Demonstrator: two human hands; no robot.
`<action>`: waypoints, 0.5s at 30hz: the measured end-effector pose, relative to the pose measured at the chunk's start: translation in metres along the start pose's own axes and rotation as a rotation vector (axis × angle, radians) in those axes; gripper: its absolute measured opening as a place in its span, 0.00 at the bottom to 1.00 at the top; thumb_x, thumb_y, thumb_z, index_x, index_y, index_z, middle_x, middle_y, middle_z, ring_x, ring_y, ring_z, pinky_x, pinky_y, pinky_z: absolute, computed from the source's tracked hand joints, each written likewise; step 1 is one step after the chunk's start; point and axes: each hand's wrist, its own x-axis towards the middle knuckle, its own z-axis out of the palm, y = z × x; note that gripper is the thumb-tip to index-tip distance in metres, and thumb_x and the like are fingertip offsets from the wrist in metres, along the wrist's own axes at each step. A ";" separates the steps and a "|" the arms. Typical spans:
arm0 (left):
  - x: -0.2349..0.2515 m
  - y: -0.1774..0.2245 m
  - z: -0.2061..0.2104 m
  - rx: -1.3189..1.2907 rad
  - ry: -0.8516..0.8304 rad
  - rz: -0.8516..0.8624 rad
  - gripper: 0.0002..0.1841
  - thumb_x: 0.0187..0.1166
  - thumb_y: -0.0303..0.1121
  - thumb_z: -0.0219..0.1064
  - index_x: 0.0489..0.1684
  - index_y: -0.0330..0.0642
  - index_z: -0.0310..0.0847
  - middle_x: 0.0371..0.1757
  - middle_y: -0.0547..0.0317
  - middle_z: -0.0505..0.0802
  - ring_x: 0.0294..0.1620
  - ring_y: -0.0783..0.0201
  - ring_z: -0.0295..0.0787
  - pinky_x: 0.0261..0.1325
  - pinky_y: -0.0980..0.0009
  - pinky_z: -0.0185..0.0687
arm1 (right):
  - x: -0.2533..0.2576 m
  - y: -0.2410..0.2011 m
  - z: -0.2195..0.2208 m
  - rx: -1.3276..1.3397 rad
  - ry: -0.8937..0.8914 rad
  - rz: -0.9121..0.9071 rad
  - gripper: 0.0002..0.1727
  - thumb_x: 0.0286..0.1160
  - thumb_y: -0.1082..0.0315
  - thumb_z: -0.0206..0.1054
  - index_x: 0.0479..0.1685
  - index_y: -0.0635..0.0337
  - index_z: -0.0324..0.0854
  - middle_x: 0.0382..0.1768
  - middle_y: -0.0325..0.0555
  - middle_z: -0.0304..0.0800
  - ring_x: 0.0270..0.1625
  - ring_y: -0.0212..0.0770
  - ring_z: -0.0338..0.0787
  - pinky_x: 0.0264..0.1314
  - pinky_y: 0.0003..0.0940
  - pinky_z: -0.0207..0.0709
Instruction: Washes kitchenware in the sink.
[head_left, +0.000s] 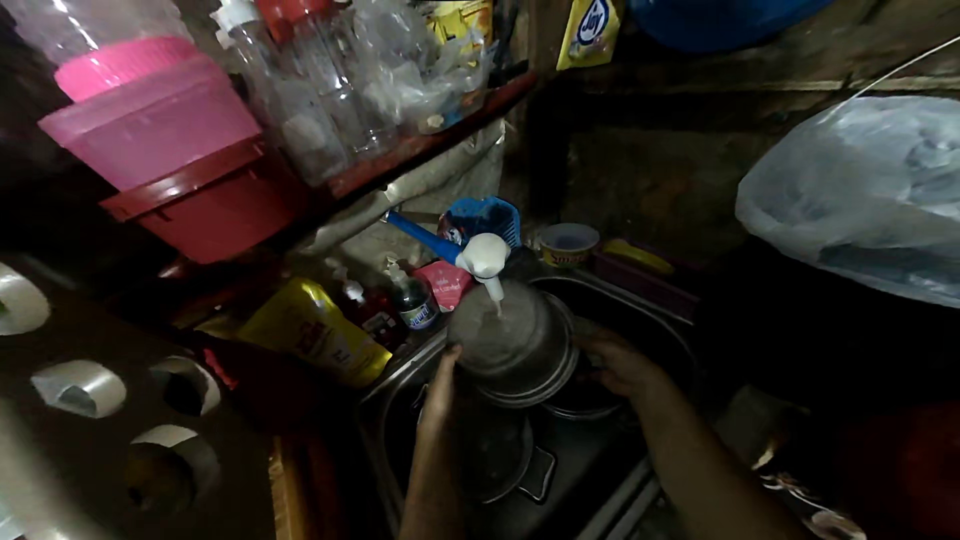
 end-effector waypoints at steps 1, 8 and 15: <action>0.003 -0.003 0.002 -0.025 -0.008 0.025 0.29 0.89 0.53 0.53 0.81 0.43 0.71 0.70 0.46 0.86 0.67 0.54 0.84 0.67 0.52 0.82 | 0.003 0.001 -0.002 -0.019 0.010 -0.001 0.23 0.87 0.64 0.62 0.80 0.50 0.71 0.59 0.53 0.85 0.45 0.45 0.88 0.39 0.40 0.84; -0.010 0.018 0.027 -0.025 -0.133 0.041 0.46 0.76 0.42 0.71 0.96 0.64 0.45 0.80 0.44 0.77 0.68 0.47 0.85 0.61 0.47 0.87 | 0.016 0.009 -0.006 0.195 0.230 -0.001 0.18 0.90 0.62 0.56 0.74 0.52 0.76 0.53 0.47 0.86 0.48 0.40 0.85 0.49 0.41 0.82; -0.029 0.051 0.039 -0.104 0.030 -0.025 0.26 0.90 0.30 0.57 0.88 0.50 0.64 0.54 0.42 0.90 0.40 0.52 0.93 0.42 0.57 0.92 | 0.018 0.010 -0.005 0.305 0.243 0.092 0.16 0.91 0.57 0.55 0.67 0.51 0.77 0.42 0.42 0.85 0.39 0.36 0.85 0.39 0.35 0.81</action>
